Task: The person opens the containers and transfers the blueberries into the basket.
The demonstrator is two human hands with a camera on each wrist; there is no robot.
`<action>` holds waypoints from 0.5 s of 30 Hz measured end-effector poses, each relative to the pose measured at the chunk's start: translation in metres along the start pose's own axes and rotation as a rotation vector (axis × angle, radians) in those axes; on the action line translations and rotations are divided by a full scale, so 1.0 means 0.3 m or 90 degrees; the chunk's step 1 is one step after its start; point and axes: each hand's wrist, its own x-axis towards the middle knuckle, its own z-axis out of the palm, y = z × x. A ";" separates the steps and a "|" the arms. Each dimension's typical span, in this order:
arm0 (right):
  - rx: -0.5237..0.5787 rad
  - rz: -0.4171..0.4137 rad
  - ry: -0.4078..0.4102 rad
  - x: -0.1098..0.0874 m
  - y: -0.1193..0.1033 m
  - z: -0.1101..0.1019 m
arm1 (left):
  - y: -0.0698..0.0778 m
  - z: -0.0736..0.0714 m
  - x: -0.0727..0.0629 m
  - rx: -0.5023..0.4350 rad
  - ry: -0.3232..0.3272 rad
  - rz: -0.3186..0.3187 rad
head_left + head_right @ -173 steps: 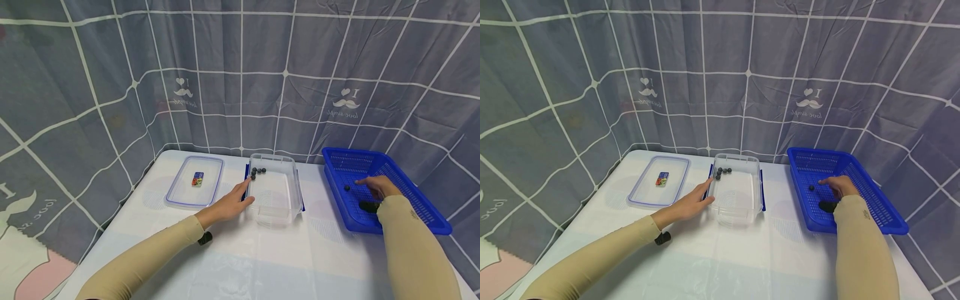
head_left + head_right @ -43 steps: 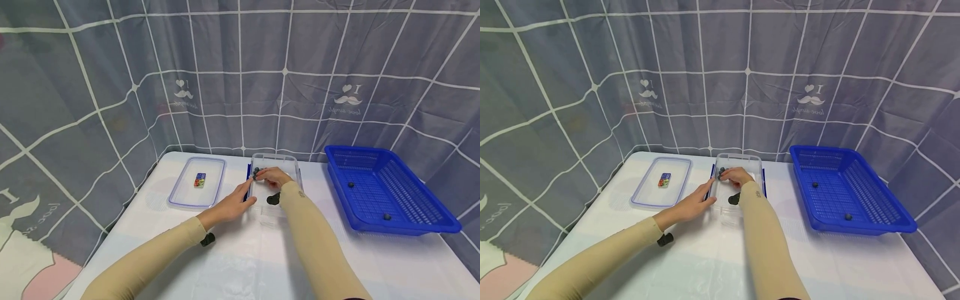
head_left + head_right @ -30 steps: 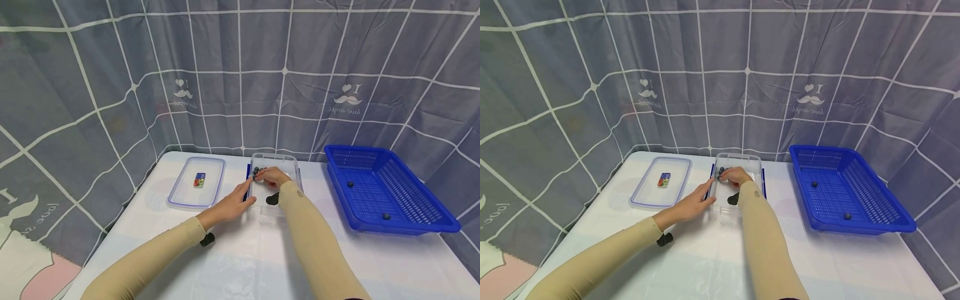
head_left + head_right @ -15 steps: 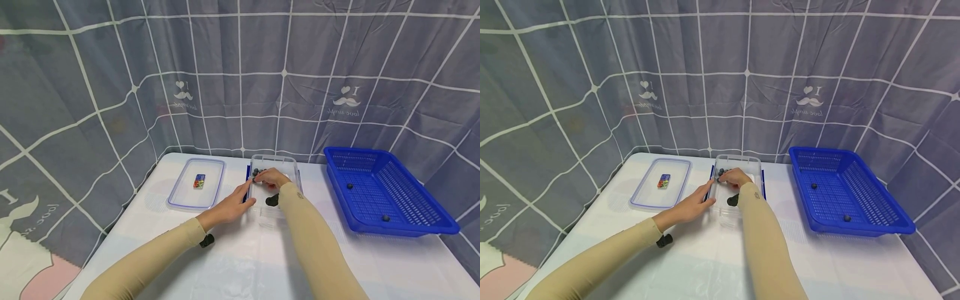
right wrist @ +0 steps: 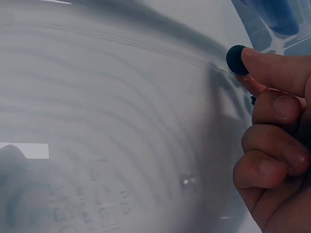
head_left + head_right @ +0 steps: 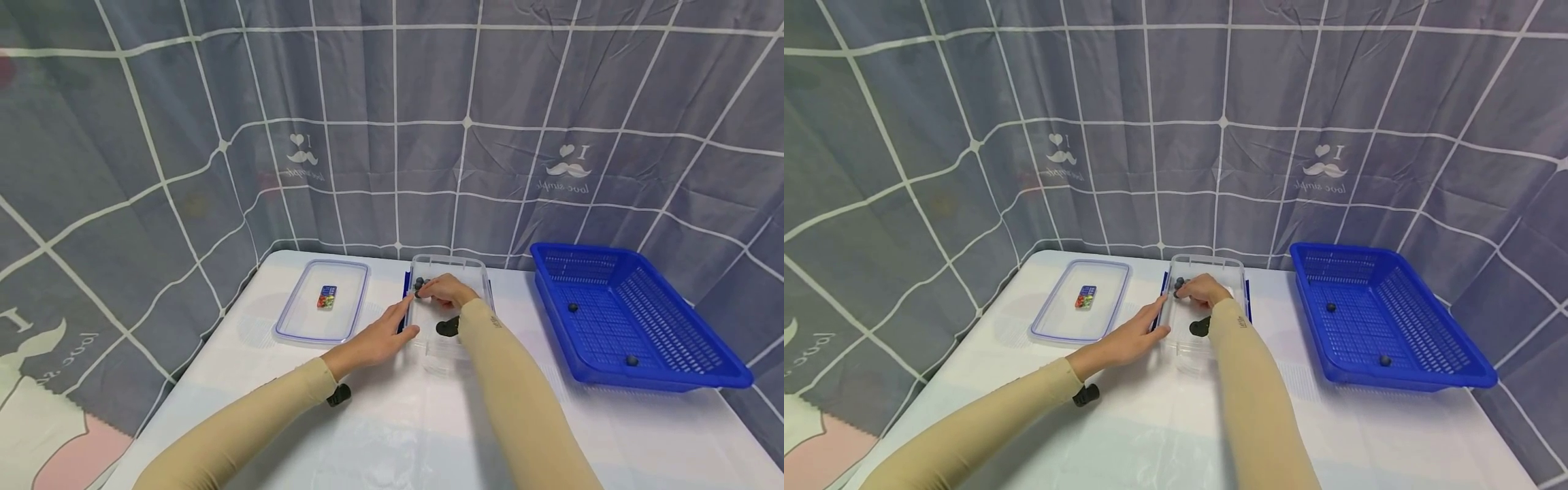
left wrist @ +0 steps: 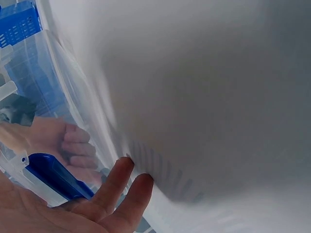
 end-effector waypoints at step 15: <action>-0.006 -0.051 -0.018 -0.026 -0.064 -0.078 | 0.005 0.000 -0.001 -0.001 -0.002 -0.002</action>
